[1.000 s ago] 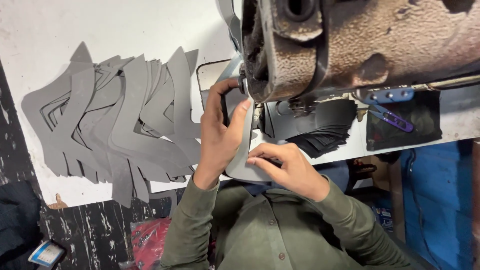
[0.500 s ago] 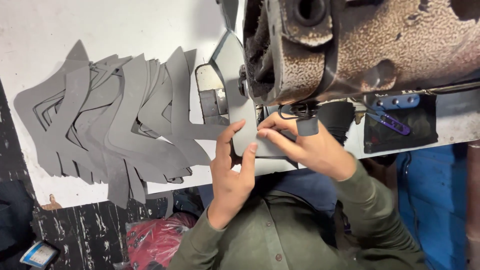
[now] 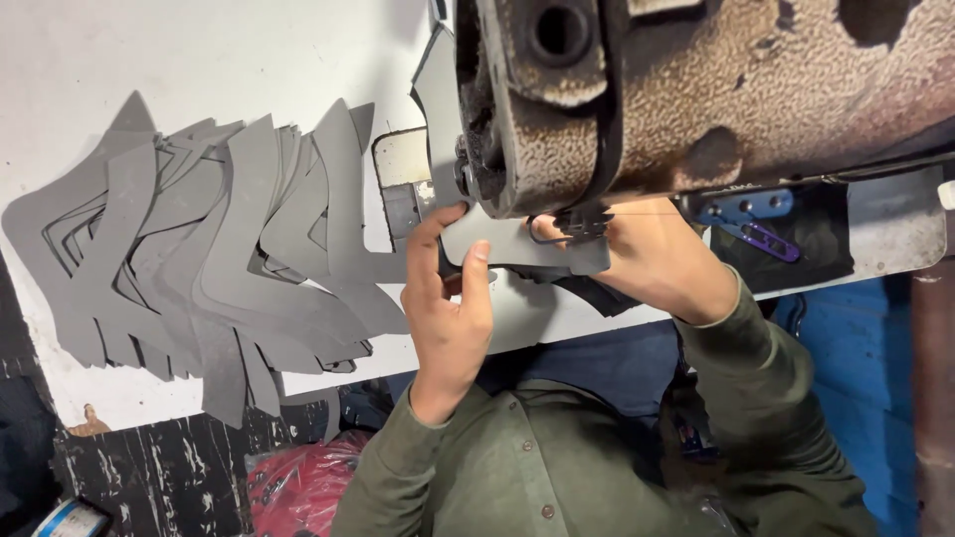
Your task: The person sews gray material pieces using a sewing machine, guiding each piece under the needle and stacking the finished items. They also use scissors to trim threads and occasionally adjust the camera.
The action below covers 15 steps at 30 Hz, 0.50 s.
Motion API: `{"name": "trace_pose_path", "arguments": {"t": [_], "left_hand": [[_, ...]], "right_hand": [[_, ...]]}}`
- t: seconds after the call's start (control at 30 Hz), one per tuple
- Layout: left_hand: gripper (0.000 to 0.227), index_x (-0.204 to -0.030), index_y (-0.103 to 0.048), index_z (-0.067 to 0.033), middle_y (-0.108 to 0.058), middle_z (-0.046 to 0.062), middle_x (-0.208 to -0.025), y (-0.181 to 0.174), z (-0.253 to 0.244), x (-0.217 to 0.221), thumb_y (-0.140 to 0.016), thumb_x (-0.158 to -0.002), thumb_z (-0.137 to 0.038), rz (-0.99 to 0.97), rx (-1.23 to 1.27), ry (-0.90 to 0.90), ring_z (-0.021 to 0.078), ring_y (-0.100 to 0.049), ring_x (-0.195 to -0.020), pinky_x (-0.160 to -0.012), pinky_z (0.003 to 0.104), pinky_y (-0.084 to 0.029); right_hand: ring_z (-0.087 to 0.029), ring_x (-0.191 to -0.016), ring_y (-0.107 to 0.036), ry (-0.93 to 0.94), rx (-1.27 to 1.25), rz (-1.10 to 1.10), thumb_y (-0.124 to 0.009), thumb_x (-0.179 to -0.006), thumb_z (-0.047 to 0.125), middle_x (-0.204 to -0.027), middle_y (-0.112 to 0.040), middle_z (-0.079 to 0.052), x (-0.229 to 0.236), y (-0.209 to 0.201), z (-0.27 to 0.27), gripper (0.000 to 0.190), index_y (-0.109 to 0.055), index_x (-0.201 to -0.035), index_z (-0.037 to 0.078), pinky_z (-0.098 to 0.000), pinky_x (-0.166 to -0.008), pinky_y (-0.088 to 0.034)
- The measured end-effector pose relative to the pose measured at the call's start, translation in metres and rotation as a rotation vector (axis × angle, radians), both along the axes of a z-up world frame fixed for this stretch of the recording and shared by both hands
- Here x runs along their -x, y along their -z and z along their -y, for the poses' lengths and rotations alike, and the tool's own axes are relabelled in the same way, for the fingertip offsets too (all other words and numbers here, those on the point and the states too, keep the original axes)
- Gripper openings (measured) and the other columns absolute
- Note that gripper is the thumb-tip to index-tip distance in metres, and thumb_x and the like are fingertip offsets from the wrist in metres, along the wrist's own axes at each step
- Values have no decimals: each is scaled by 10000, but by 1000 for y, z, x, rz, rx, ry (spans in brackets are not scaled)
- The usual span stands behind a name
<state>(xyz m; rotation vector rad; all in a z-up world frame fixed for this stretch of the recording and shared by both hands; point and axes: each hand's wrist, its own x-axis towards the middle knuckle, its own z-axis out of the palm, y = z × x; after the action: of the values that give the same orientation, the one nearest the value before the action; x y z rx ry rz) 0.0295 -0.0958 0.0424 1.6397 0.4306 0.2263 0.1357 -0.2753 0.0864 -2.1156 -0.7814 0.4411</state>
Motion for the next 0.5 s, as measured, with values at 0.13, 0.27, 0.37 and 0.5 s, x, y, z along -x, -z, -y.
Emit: {"name": "trace_pose_path", "arguments": {"t": [0.13,0.27,0.37,0.5], "left_hand": [[376,-1407,-551,-14,-639,80,-1183,2,-1,-9,-616,-1044,-81,6,75,-39,82,-569,-806,-691,249,-500],[355,-1374,-546,-4,-629,70,-1255,-4,-5,-20,-605,-1034,-86,22,99,-45,66,-553,-756,-638,239,-485],[332,-1335,-550,-2,-646,64,-1241,-6,-11,-25,-600,-1022,-98,14,62,-45,52,-601,-745,-592,221,-517],[311,-1381,-568,-14,-683,86,-1257,-4,-20,-35,-563,-1081,-96,53,-41,41,118,-644,-949,-828,262,-538]], "right_hand": [[-287,-1041,-725,-41,-38,19,-632,-943,97,-1142,-750,-110,-1,21,13,248,-716,-1175,67,-362,-881,-552],[-332,-987,-688,1,85,6,-599,-937,106,-1095,-733,-139,-1,39,19,279,-719,-1183,54,-404,-843,-523],[-360,-1071,-663,-54,36,291,-582,-981,142,-1168,-722,-164,1,45,19,272,-702,-1209,55,-430,-935,-510],[-238,-911,-756,88,-18,-223,-602,-972,205,-1060,-779,-118,8,28,2,291,-740,-1188,67,-348,-807,-567]]}}
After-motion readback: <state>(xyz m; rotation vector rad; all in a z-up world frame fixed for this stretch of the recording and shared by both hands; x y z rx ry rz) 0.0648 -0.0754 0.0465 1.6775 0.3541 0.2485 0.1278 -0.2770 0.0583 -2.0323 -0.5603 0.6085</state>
